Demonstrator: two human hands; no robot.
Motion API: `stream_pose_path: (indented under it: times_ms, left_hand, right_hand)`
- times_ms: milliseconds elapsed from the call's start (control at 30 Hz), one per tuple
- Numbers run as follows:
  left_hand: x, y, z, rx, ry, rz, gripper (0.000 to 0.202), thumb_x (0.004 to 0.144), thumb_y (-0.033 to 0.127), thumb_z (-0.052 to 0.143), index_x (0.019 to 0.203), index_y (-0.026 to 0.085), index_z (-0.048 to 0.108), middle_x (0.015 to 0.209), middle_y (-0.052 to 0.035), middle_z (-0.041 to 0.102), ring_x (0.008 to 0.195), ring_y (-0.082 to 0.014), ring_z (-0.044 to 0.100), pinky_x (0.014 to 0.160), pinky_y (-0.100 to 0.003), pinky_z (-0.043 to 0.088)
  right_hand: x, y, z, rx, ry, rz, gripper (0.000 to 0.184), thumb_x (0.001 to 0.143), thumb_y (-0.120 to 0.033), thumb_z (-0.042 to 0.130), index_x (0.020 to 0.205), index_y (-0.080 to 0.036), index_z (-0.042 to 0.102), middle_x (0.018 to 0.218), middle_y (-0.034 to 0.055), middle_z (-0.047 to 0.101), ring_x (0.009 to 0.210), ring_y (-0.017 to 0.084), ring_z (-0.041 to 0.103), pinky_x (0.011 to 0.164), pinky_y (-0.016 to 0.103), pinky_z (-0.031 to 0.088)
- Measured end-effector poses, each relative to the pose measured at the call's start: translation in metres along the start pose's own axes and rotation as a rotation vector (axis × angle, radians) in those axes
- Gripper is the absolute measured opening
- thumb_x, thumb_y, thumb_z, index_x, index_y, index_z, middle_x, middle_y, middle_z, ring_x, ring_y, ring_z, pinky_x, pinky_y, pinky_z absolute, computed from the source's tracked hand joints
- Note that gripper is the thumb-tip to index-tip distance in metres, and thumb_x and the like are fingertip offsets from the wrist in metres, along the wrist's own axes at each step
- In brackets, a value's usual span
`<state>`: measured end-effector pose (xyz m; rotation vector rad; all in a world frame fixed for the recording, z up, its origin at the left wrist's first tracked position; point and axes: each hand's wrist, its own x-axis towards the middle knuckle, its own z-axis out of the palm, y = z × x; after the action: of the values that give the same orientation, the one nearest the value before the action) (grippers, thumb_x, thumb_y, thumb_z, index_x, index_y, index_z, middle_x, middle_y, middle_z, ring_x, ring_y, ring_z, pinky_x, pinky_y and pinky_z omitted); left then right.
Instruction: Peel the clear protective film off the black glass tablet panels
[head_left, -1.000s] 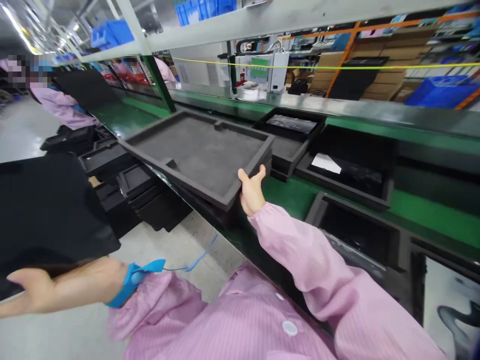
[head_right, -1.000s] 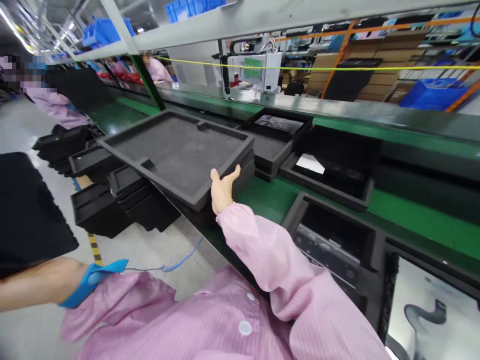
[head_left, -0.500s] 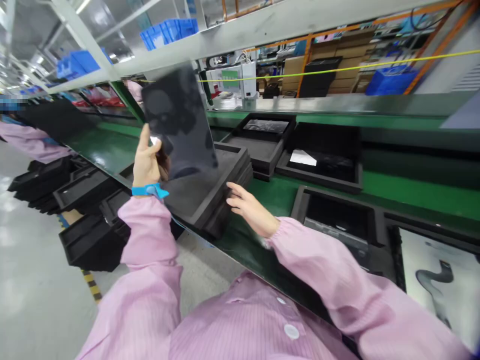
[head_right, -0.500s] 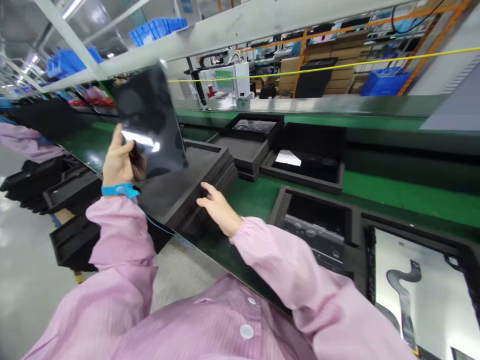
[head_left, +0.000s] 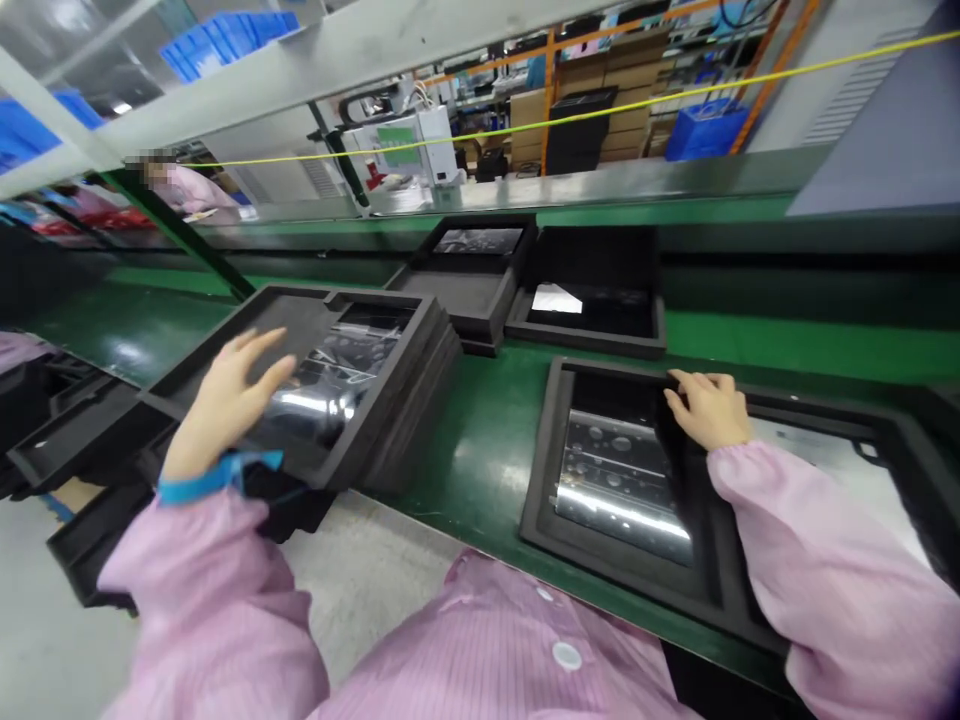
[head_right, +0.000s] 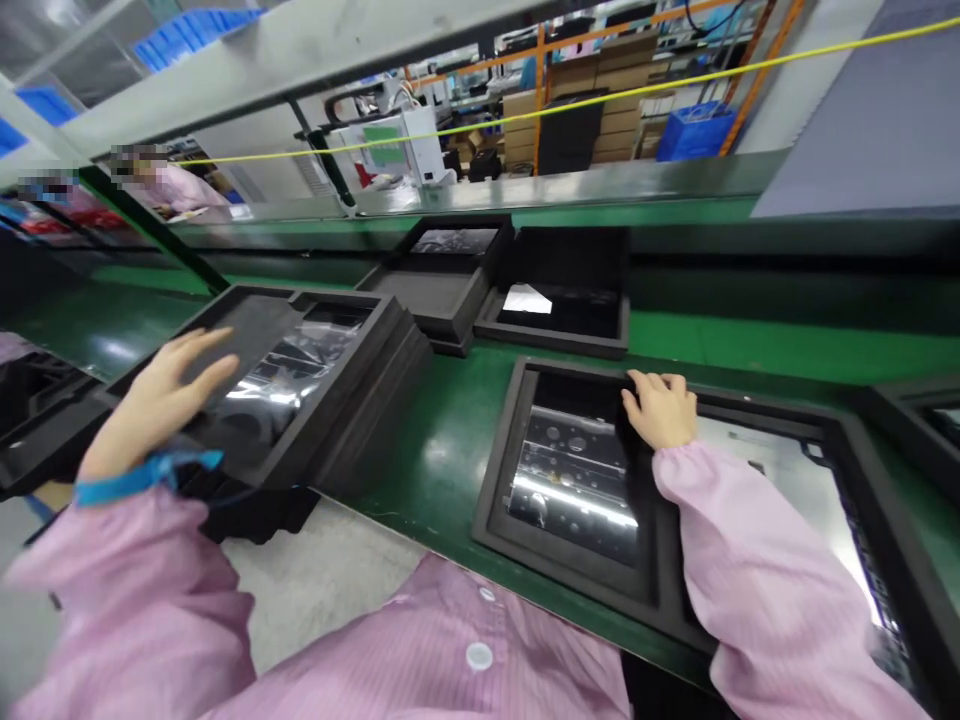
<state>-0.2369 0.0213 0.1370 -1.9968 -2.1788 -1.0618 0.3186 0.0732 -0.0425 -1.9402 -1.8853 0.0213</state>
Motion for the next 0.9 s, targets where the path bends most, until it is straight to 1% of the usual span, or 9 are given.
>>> stream_pose_path:
  times_ms: [100, 167, 233, 333, 433, 500, 700, 800, 900]
  left_hand:
    - [-0.07, 0.017, 0.011, 0.032, -0.007, -0.07, 0.05, 0.081, 0.046, 0.06, 0.125, 0.023, 0.06, 0.148, -0.0095, 0.042, 0.142, -0.0369, 0.025, 0.113, -0.06, 0.021]
    - [-0.109, 0.026, 0.03, 0.006, -0.003, -0.066, 0.046, 0.079, 0.042, 0.064, 0.121, 0.025, 0.061, 0.152, -0.0103, 0.035, 0.144, -0.0409, 0.015, 0.11, -0.07, 0.007]
    - [-0.13, 0.032, 0.054, 0.001, 0.195, -0.006, 0.04, 0.076, 0.035, 0.071, 0.114, 0.025, 0.064, 0.151, -0.0111, 0.036, 0.144, -0.0376, 0.018, 0.113, -0.064, 0.015]
    - [-0.131, 0.035, 0.081, -0.016, 0.519, 0.098, 0.027, 0.073, 0.027, 0.075, 0.098, 0.021, 0.068, 0.122, -0.0124, 0.062, 0.13, -0.0318, 0.045, 0.11, -0.053, 0.031]
    - [-0.118, 0.031, 0.094, -0.016, 0.621, 0.099, 0.021, 0.071, 0.028, 0.077, 0.088, 0.019, 0.069, 0.092, -0.0068, 0.068, 0.111, -0.0289, 0.059, 0.103, -0.05, 0.037]
    - [-0.111, 0.028, 0.097, -0.013, 0.645, 0.084, 0.021, 0.07, 0.03, 0.077, 0.085, 0.018, 0.069, 0.083, -0.0044, 0.064, 0.104, -0.0276, 0.061, 0.102, -0.05, 0.037]
    - [-0.106, 0.02, 0.099, -0.033, 0.654, 0.076, 0.022, 0.07, 0.034, 0.076, 0.082, 0.017, 0.069, 0.074, -0.0012, 0.059, 0.089, -0.0237, 0.062, 0.102, -0.051, 0.036]
    - [-0.108, 0.022, 0.092, -0.043, 0.62, 0.069, 0.019, 0.072, 0.033, 0.075, 0.082, 0.018, 0.069, 0.075, -0.0015, 0.06, 0.089, -0.0233, 0.063, 0.104, -0.052, 0.035]
    - [-0.114, 0.033, 0.086, -0.047, 0.579, 0.066, 0.011, 0.075, 0.024, 0.072, 0.084, 0.019, 0.068, 0.084, -0.0031, 0.062, 0.096, -0.024, 0.063, 0.108, -0.054, 0.032]
  right_hand:
    - [-0.004, 0.003, 0.004, -0.031, 0.001, -0.041, 0.051, 0.084, -0.042, 0.037, 0.119, -0.011, 0.058, 0.101, 0.0172, 0.064, 0.108, 0.042, 0.044, 0.08, 0.06, 0.04]
    - [-0.006, 0.003, 0.002, -0.031, 0.005, -0.092, 0.052, 0.086, -0.042, 0.036, 0.12, -0.009, 0.058, 0.104, 0.0193, 0.063, 0.107, 0.042, 0.044, 0.081, 0.062, 0.037]
    - [-0.009, -0.005, -0.002, -0.01, 0.004, -0.185, 0.05, 0.088, -0.039, 0.033, 0.117, -0.006, 0.059, 0.107, 0.0225, 0.062, 0.107, 0.043, 0.044, 0.084, 0.065, 0.032]
    - [-0.019, -0.038, -0.005, 0.087, -0.083, -0.468, 0.042, 0.092, -0.035, 0.033, 0.11, -0.013, 0.064, 0.11, 0.017, 0.063, 0.108, 0.036, 0.046, 0.092, 0.061, 0.03]
    - [-0.041, -0.087, 0.001, 0.238, -0.279, -0.847, 0.031, 0.093, -0.033, 0.037, 0.105, -0.025, 0.065, 0.105, 0.0035, 0.066, 0.107, 0.023, 0.051, 0.097, 0.042, 0.037]
    - [-0.055, -0.112, 0.01, 0.305, -0.379, -0.988, 0.027, 0.091, -0.029, 0.04, 0.106, -0.026, 0.062, 0.099, 0.0014, 0.066, 0.102, 0.019, 0.052, 0.094, 0.035, 0.04]
    - [-0.066, -0.125, 0.023, 0.375, -0.453, -1.015, 0.024, 0.086, -0.031, 0.044, 0.101, -0.018, 0.057, 0.088, 0.006, 0.063, 0.078, 0.02, 0.052, 0.084, 0.041, 0.043]
    - [-0.063, -0.125, 0.017, 0.391, -0.441, -1.022, 0.024, 0.087, -0.037, 0.04, 0.081, -0.022, 0.057, 0.076, 0.0049, 0.059, 0.071, 0.02, 0.051, 0.068, 0.039, 0.043]
    - [-0.064, -0.128, 0.007, 0.439, -0.414, -1.038, 0.039, 0.087, -0.047, 0.041, 0.056, -0.025, 0.046, 0.064, 0.0035, 0.053, 0.067, 0.021, 0.049, 0.061, 0.037, 0.041]
